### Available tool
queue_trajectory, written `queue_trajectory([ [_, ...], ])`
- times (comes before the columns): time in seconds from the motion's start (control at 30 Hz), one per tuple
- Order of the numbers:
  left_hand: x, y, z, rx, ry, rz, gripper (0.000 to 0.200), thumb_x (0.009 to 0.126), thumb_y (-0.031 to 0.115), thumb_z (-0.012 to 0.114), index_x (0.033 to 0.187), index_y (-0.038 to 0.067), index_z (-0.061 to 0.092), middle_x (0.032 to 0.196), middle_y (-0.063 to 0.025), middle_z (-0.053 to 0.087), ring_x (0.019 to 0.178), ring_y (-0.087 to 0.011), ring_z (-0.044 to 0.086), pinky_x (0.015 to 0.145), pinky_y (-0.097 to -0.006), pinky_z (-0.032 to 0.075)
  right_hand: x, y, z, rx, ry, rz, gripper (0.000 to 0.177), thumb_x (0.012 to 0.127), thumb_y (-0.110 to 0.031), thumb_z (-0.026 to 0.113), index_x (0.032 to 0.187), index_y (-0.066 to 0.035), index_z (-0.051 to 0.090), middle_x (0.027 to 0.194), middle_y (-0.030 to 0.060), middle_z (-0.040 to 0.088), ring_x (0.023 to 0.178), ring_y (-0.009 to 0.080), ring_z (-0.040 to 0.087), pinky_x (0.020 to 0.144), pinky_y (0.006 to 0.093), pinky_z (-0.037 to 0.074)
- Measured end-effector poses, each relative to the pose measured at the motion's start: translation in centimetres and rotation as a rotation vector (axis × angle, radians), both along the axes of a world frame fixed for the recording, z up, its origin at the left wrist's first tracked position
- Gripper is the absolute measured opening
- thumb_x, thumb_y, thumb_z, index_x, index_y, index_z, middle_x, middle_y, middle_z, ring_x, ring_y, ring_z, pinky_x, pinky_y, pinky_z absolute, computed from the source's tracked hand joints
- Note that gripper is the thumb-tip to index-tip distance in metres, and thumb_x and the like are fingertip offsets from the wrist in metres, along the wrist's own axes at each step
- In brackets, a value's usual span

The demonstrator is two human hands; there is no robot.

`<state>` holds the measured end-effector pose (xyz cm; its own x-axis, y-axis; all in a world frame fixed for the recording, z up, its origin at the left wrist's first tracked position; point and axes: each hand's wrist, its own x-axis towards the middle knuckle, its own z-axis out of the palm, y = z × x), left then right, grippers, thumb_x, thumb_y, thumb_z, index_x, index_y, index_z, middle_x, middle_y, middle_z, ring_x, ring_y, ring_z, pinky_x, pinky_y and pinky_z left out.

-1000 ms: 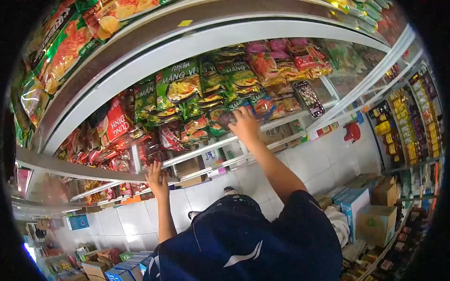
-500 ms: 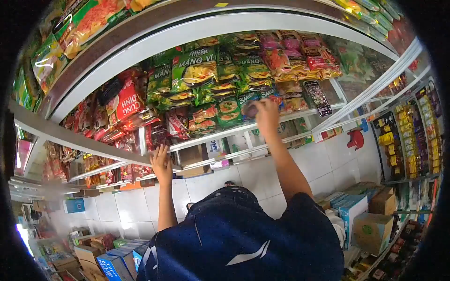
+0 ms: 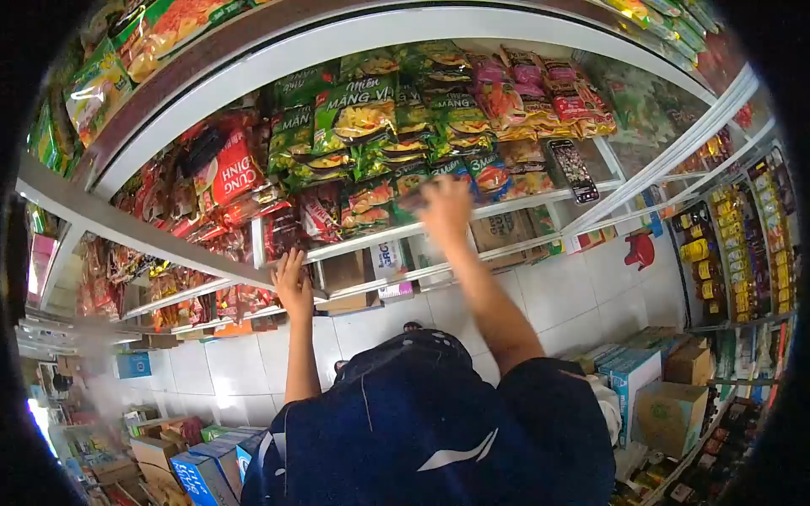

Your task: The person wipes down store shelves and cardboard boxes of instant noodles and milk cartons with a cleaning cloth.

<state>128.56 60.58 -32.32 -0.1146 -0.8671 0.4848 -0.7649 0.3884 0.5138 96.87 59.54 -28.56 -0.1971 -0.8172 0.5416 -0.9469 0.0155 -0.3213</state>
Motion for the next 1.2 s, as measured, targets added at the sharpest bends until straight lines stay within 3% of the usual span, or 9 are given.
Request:
queue_trajectory([
  [0.17, 0.2, -0.6, -1.4, -0.068, -0.023, 0.026, 0.051, 0.067, -0.004, 0.051, 0.113, 0.015, 0.057, 0.122, -0.0026, 0.054, 0.118, -0.0241, 0.044, 0.103, -0.0515, 0.021, -2.5, 0.0, 0.5, -0.013, 0.030, -0.274, 0.039, 0.054, -0.020, 0.077, 0.089, -0.010, 0.062, 0.101, 0.0108, 0.051, 0.091, 0.0321, 0.046, 0.075, 0.0425, 0.041],
  [0.37, 1.2, -0.5, -1.2, -0.082, -0.183, -0.006, 0.054, 0.066, -0.002, 0.053, 0.117, 0.016, 0.054, 0.125, -0.0022, 0.051, 0.117, -0.0237, 0.044, 0.100, -0.0514, 0.025, 16.3, -2.7, 0.2, 0.003, -0.071, 0.355, 0.037, 0.057, -0.014, 0.070, 0.093, -0.013, 0.063, 0.105, 0.0104, 0.050, 0.091, 0.0315, 0.047, 0.079, 0.0412, 0.041],
  [0.53, 1.4, -0.4, -0.2, -0.052, -0.190, -0.066, 0.061, 0.065, -0.002, 0.055, 0.124, 0.016, 0.049, 0.128, -0.0032, 0.048, 0.119, -0.0249, 0.042, 0.102, -0.0511, 0.023, 10.0, -2.4, 0.3, 0.062, -0.112, 0.287, 0.042, 0.056, -0.013, 0.072, 0.097, -0.015, 0.062, 0.107, 0.0086, 0.051, 0.094, 0.0304, 0.048, 0.079, 0.0410, 0.042],
  [0.67, 0.6, 0.2, 0.2, 0.035, -0.050, -0.053, 0.059, 0.066, -0.002, 0.054, 0.123, 0.015, 0.050, 0.129, -0.0048, 0.047, 0.122, -0.0262, 0.039, 0.104, -0.0531, 0.018, 3.0, -1.8, -0.1, -0.015, -0.072, -0.027, 0.038, 0.058, -0.019, 0.074, 0.095, -0.014, 0.063, 0.106, 0.0083, 0.052, 0.095, 0.0312, 0.048, 0.078, 0.0397, 0.045],
  [0.93, 1.8, 0.7, 0.3, 0.115, 0.085, -0.082, 0.052, 0.068, -0.002, 0.053, 0.119, 0.011, 0.053, 0.127, -0.0093, 0.049, 0.122, -0.0291, 0.040, 0.104, -0.0533, 0.017, 16.7, -4.0, 1.6, 0.206, -0.026, 0.317, 0.047, 0.065, -0.028, 0.069, 0.109, -0.017, 0.058, 0.118, 0.0127, 0.043, 0.105, 0.0345, 0.044, 0.075, 0.0443, 0.047],
  [1.03, 3.2, 2.3, -0.6, 0.177, 0.284, -0.040, 0.034, 0.071, -0.002, 0.053, 0.102, 0.006, 0.063, 0.105, -0.0129, 0.062, 0.096, -0.0299, 0.058, 0.086, -0.0382, 0.044, 21.5, -5.1, 2.6, 0.313, -0.071, 0.429, 0.053, 0.068, -0.030, 0.068, 0.117, -0.019, 0.052, 0.112, 0.0137, 0.046, 0.105, 0.0361, 0.045, 0.081, 0.0436, 0.045],
  [1.07, 3.6, 3.3, -0.7, 0.270, 0.416, 0.074, 0.022, 0.075, -0.001, 0.052, 0.091, 0.003, 0.066, 0.088, -0.0124, 0.066, 0.075, -0.0270, 0.063, 0.069, -0.0307, 0.049, 22.5, -5.9, 2.0, 0.313, -0.070, 0.441, 0.053, 0.068, -0.030, 0.068, 0.117, -0.019, 0.052, 0.112, 0.0137, 0.046, 0.105, 0.0361, 0.045, 0.081, 0.0436, 0.045],
  [1.13, 6.2, 4.7, -1.9, 0.373, 0.726, 0.168, 0.018, 0.078, 0.000, 0.052, 0.090, 0.003, 0.066, 0.083, -0.0121, 0.067, 0.068, -0.0245, 0.064, 0.068, -0.0304, 0.050, 24.2, -7.9, 0.5, 0.253, -0.060, 0.491, 0.054, 0.070, -0.033, 0.067, 0.118, -0.016, 0.051, 0.113, 0.0143, 0.045, 0.105, 0.0360, 0.044, 0.084, 0.0438, 0.043],
  [1.2, 8.4, 4.9, -3.4, 0.367, 0.797, 0.236, 0.020, 0.078, 0.001, 0.052, 0.090, 0.005, 0.067, 0.089, -0.0132, 0.067, 0.073, -0.0248, 0.065, 0.070, -0.0316, 0.050, 25.3, -8.6, 0.8, 0.351, -0.134, 0.514, 0.058, 0.069, -0.036, 0.068, 0.119, -0.015, 0.050, 0.115, 0.0144, 0.045, 0.109, 0.0351, 0.043, 0.091, 0.0426, 0.040],
])
